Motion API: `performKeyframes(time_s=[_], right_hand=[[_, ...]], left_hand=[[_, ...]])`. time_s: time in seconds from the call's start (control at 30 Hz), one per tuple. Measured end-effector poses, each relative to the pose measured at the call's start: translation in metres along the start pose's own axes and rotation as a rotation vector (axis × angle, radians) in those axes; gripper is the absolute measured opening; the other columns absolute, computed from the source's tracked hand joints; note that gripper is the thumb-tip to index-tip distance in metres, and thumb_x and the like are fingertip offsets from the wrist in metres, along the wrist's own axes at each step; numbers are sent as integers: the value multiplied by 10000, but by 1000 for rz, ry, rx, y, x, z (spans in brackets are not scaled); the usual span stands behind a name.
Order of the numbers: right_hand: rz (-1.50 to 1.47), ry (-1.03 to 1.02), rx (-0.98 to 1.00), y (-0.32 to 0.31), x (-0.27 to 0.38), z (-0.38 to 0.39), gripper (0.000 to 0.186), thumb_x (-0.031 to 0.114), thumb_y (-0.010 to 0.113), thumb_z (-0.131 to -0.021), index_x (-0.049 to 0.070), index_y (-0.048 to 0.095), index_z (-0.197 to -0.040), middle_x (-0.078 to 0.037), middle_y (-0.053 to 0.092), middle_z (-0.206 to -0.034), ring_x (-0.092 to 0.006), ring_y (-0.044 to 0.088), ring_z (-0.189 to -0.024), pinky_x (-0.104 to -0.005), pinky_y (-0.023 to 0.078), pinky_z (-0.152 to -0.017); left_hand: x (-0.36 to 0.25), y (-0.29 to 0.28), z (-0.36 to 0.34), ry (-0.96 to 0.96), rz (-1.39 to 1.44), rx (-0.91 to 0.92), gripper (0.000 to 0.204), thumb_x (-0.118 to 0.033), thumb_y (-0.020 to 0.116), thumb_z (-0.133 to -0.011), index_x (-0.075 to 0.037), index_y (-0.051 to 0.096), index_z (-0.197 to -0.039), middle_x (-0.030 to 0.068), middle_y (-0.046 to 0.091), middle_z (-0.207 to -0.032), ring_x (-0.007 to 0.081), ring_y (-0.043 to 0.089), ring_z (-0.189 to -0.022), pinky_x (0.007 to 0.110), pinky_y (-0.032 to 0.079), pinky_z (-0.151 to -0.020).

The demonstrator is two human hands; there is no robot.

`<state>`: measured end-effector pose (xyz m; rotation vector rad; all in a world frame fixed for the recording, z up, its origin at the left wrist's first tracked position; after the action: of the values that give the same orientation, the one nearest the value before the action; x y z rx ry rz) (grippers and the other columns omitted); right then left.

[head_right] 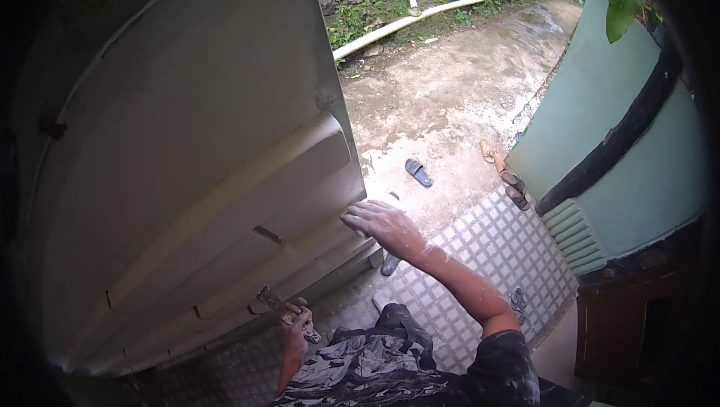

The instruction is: Applying and smoothing white putty/filler onto a tiered concrete wall to patch cracks and joints.

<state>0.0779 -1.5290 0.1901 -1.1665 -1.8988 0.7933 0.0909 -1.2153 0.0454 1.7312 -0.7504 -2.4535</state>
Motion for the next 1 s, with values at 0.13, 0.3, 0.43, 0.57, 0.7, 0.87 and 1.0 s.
performKeyframes(time_s=[0.13, 0.3, 0.43, 0.57, 0.7, 0.87, 1.0], right_hand=[[540, 135, 228, 32, 29, 8, 326, 146, 529, -796, 23, 551, -1097, -144, 564, -1096, -229, 555, -1016, -346, 451, -861], [57, 146, 581, 26, 57, -7, 284, 134, 526, -787, 42, 571, -1051, -152, 560, -1030, -273, 537, -993, -367, 434, -886], [321, 91, 191, 36, 53, -12, 287, 136, 541, -780, 37, 565, -1049, -129, 564, -1050, -289, 532, -1002, -362, 436, -856], [-186, 4, 658, 35, 65, 5, 363, 151, 560, -810, 31, 516, -1150, -158, 593, -1030, -306, 548, -1029, -388, 428, -855], [-973, 294, 596, 47, 75, -4, 549, 204, 664, -805, 42, 422, -1270, -184, 600, -1031, -309, 574, -994, -384, 452, -850], [-1306, 509, 331, 91, 102, -4, 609, 190, 740, -773, -13, 429, -1255, -115, 557, -1161, -179, 529, -1073, -315, 416, -935], [-1325, 519, 431, 130, 157, 7, 576, 173, 698, -813, -15, 403, -1271, -112, 536, -1177, -187, 523, -1066, -310, 408, -936]], left_hand=[[7, 18, -2, 5, 4, 35, 234, 83, 607, -741, -79, 460, -823, 103, 561, -1018, 94, 513, -578, 210, 420, -435], [21, 19, 5, -6, 1, -56, 228, 91, 610, -744, -73, 477, -831, 111, 550, -1027, 104, 533, -614, 207, 414, -431], [22, 19, 11, 10, -23, -45, 226, 84, 631, -733, -66, 500, -841, 106, 551, -1036, 106, 544, -656, 207, 416, -441], [19, 22, 15, 89, 17, -110, 170, 0, 660, -768, -50, 556, -894, 102, 564, -1057, 118, 566, -673, 206, 407, -436], [19, 5, 17, 29, 60, -191, 274, -254, 645, -856, -42, 584, -1019, 108, 618, -984, 90, 489, -481, 196, 391, -440], [5, 0, 33, 94, 163, -175, 401, -386, 667, -816, -70, 554, -1034, 33, 605, -764, 90, 543, -534, 229, 413, -418], [-23, -1, 60, 26, -72, -355, 268, -260, 698, -815, -44, 583, -926, -13, 555, -641, 63, 469, -425, 218, 351, -376]])
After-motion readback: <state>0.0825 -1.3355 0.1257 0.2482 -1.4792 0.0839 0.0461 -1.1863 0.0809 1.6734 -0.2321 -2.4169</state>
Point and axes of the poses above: each hand's wrist, its own z-axis away from the middle knuckle, its own y-axis out of the palm, x = y × z, the point moved 3 cm from there along -z, towards the middle knuckle
